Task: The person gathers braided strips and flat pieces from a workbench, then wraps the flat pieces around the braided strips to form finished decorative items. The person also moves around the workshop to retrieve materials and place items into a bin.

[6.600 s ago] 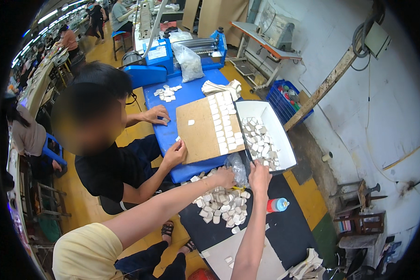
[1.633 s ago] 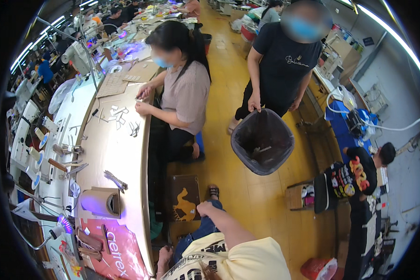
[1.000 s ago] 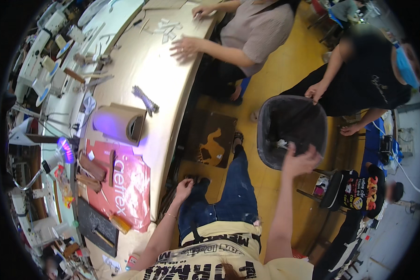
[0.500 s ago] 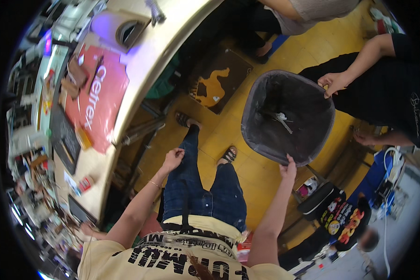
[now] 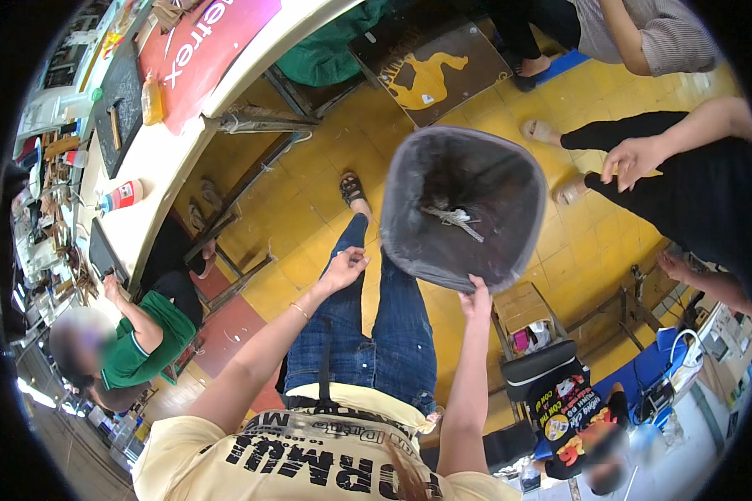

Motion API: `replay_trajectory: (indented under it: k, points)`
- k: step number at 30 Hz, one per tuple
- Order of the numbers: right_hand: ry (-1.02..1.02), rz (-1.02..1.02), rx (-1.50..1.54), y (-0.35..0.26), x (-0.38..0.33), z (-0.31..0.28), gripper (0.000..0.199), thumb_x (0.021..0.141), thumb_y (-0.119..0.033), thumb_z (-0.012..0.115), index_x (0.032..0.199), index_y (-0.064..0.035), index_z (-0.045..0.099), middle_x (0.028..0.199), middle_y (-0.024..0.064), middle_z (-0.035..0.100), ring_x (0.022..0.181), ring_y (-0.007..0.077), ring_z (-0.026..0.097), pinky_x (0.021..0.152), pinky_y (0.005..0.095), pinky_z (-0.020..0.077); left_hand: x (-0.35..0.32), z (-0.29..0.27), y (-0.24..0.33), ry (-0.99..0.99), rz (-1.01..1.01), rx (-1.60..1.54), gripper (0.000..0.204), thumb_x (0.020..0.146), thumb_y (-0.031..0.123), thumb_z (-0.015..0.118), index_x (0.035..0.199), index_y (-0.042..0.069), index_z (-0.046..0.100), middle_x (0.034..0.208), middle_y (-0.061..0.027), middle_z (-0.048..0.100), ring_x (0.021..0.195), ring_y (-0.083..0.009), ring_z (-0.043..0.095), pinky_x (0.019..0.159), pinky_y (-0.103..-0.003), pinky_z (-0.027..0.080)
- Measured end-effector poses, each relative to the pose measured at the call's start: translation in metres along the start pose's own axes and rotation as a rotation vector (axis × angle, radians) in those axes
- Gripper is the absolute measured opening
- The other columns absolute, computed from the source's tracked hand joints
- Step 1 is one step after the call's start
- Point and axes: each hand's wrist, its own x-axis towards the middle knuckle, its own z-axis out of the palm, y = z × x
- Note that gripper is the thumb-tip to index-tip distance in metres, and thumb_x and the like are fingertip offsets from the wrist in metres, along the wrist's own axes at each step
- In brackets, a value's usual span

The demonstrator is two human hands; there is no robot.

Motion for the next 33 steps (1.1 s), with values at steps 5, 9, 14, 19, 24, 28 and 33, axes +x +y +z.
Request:
replay_trajectory:
  k: [5,9,14,19,24,28,33]
  points:
    - [0.022,-0.052,-0.324,0.050,0.001,0.027,0.037,0.074,0.002,0.066,0.110,-0.0015,0.057,0.100,0.0096,0.062,0.088,0.0229,0.063,0.071,0.0416,0.0551,0.020,0.000,-0.045,0.178,-0.233,-0.240,0.085,0.084,0.044,0.070,0.140,-0.006,0.030,0.130,-0.0263,0.053,0.116,-0.0268,0.057,0.094,-0.035,0.048]
    - [-0.044,-0.052,-0.548,0.072,-0.007,0.056,0.032,0.077,0.005,0.063,0.108,-0.0009,0.056,0.097,0.0103,0.063,0.084,0.0244,0.065,0.072,0.0451,0.0570,0.028,-0.009,-0.090,0.279,-0.306,-0.429,0.058,0.088,0.019,0.067,0.133,-0.008,0.040,0.123,-0.0211,0.060,0.112,-0.0275,0.059,0.096,-0.035,0.047]
    - [-0.172,0.021,-0.670,0.097,0.044,0.139,0.034,0.077,0.004,0.063,0.110,-0.0009,0.056,0.098,0.0110,0.063,0.086,0.0243,0.065,0.075,0.0444,0.0569,0.045,-0.047,-0.119,0.333,-0.294,-0.719,0.035,0.094,0.014,0.058,0.126,0.001,0.051,0.116,-0.0114,0.065,0.107,-0.0221,0.062,0.091,-0.040,0.050]
    - [-0.232,0.045,-0.740,0.118,0.129,0.239,0.032,0.076,0.002,0.063,0.107,0.0010,0.056,0.094,0.0136,0.063,0.082,0.0255,0.065,0.069,0.0427,0.0574,0.098,-0.090,-0.118,0.524,-0.192,-0.817,0.042,0.094,0.020,0.059,0.130,0.001,0.050,0.107,-0.0093,0.066,0.094,-0.0185,0.061,0.083,-0.033,0.047]
    - [-0.276,0.035,-0.767,0.138,0.189,0.302,0.031,0.074,0.001,0.064,0.103,0.0038,0.057,0.093,0.0141,0.064,0.079,0.0259,0.066,0.067,0.0409,0.0597,0.101,-0.087,-0.160,0.349,-0.155,-0.403,0.042,0.094,0.023,0.059,0.129,0.002,0.054,0.096,-0.0069,0.067,0.091,-0.0145,0.062,0.080,-0.030,0.049]
    - [-0.231,0.028,-0.751,0.149,0.210,0.314,0.035,0.072,-0.003,0.066,0.106,0.0009,0.058,0.091,0.0120,0.064,0.078,0.0235,0.066,0.066,0.0395,0.0586,0.072,-0.066,-0.196,0.253,-0.157,-0.261,0.036,0.091,0.024,0.062,0.119,0.001,0.061,0.099,-0.0135,0.069,0.092,-0.0184,0.066,0.082,-0.030,0.051]
    - [-0.244,0.012,-0.856,0.130,0.208,0.295,0.043,0.071,-0.006,0.067,0.112,0.0008,0.055,0.090,0.0096,0.062,0.074,0.0223,0.063,0.057,0.0346,0.0527,0.049,-0.080,-0.207,0.127,-0.200,-0.033,0.036,0.089,0.024,0.062,0.116,0.001,0.063,0.108,-0.0166,0.069,0.095,-0.0268,0.067,0.088,-0.034,0.051]
